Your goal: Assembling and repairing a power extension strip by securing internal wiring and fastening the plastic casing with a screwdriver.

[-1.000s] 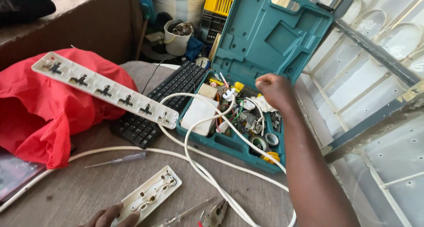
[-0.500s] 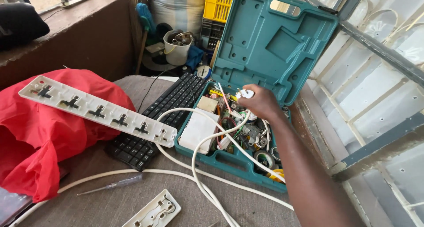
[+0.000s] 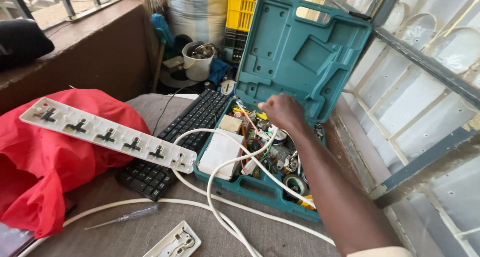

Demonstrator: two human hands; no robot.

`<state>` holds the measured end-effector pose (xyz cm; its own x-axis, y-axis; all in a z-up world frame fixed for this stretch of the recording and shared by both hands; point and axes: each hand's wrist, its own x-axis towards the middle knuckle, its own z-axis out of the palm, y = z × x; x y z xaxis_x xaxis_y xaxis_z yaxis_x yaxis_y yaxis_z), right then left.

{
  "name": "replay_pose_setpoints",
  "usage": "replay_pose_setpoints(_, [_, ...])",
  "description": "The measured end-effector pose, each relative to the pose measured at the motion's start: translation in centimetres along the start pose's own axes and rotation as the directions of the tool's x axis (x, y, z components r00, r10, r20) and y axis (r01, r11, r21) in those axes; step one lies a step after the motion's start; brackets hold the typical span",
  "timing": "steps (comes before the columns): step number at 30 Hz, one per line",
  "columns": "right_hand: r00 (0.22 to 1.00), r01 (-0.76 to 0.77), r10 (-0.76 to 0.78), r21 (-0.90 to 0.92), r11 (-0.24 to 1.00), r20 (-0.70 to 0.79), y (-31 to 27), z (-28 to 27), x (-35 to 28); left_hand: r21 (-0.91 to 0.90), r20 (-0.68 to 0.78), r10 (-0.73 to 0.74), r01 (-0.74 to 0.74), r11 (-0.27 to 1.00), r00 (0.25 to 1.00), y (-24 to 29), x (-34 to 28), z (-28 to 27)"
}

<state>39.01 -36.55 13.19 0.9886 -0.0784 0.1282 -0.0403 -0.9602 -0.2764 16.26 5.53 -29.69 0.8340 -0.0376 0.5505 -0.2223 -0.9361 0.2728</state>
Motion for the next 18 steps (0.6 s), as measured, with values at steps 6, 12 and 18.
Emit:
replay_pose_setpoints(6, [0.867,0.498,-0.497,-0.068,0.865,0.032,-2.7,8.6,11.4,0.032,-0.02,-0.08,0.081,0.996,0.997,5.5,2.3,-10.2])
replay_pose_setpoints(12, [0.931,0.356,-0.252,-0.494,0.794,0.265,-6.9,8.9,11.4,0.056,-0.026,-0.193,0.194,0.979,0.981,5.6,-0.8,-11.9])
replay_pose_setpoints(18, [0.912,0.197,0.095,-0.63,0.751,0.399,-10.0,6.0,10.3,0.04,-0.013,-0.286,0.287,0.957,0.958,7.5,-3.7,-12.1])
